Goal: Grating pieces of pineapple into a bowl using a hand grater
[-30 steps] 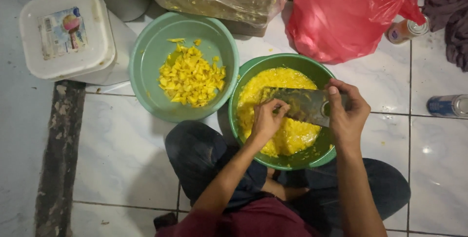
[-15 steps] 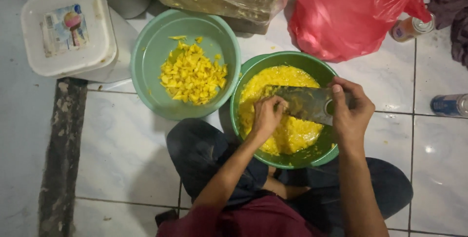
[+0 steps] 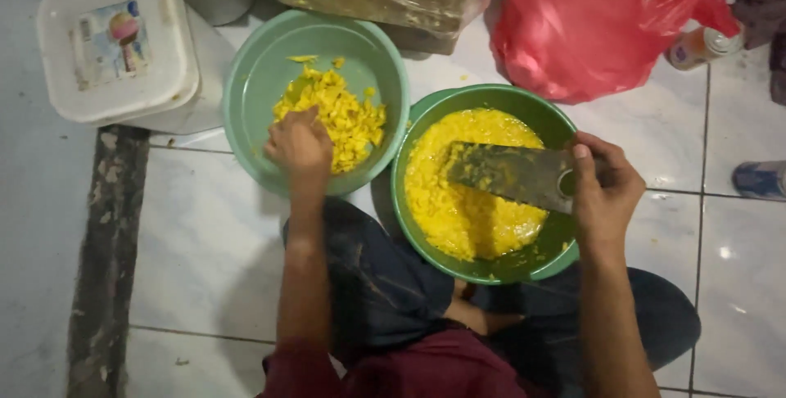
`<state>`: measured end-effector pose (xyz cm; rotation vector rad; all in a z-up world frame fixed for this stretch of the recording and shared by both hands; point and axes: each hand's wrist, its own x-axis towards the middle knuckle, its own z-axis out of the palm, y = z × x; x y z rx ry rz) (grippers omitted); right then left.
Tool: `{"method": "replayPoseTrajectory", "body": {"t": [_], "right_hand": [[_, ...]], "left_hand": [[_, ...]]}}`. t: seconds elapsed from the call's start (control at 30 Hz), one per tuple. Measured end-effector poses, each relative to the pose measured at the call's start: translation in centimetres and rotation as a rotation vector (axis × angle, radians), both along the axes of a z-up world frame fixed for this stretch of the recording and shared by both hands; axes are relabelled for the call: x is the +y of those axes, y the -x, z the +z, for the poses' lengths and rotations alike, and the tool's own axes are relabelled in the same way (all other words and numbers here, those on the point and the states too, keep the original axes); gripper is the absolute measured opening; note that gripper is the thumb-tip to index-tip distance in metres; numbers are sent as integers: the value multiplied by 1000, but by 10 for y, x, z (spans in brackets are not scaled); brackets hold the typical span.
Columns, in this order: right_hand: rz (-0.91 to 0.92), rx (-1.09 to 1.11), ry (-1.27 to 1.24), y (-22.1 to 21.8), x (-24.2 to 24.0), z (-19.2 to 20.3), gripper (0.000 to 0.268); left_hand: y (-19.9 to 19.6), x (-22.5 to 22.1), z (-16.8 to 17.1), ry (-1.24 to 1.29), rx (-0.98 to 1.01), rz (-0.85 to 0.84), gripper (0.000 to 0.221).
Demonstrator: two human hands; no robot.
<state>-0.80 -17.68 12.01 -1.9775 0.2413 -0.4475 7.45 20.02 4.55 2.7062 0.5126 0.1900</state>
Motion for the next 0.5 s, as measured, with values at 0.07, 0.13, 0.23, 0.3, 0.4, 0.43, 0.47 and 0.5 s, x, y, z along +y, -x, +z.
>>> {"method": "replayPoseTrajectory", "body": {"t": [0.07,0.13,0.23,0.3,0.4,0.43,0.47,0.5], "right_hand": [[13,53,-53,-2,9,17,18],[16,108,-99,-3,13,26,20],[8,106,-68,-7,11,23,19],[20,100,-72,-6,7,18,19],[24,97,-71,-8,12,26,20],[26,97,-69,-6,12,24,20],[23,104,-49,-5,11,22,20],[20,110,-28,-4,10,21,20]], "left_hand": [[-4,13,-27,-91,-84,-57,18],[0,3,-32,-175,-165,-125,17],[22,-52,-29,218,-547,-425,16],[48,-104,-60,137,133,-703,16],[67,-162,-115,40,30,-677,12],[68,-167,-132,41,29,-674,12],[65,-175,-148,-38,91,-660,18],[62,-184,-165,-117,152,-643,28]]}}
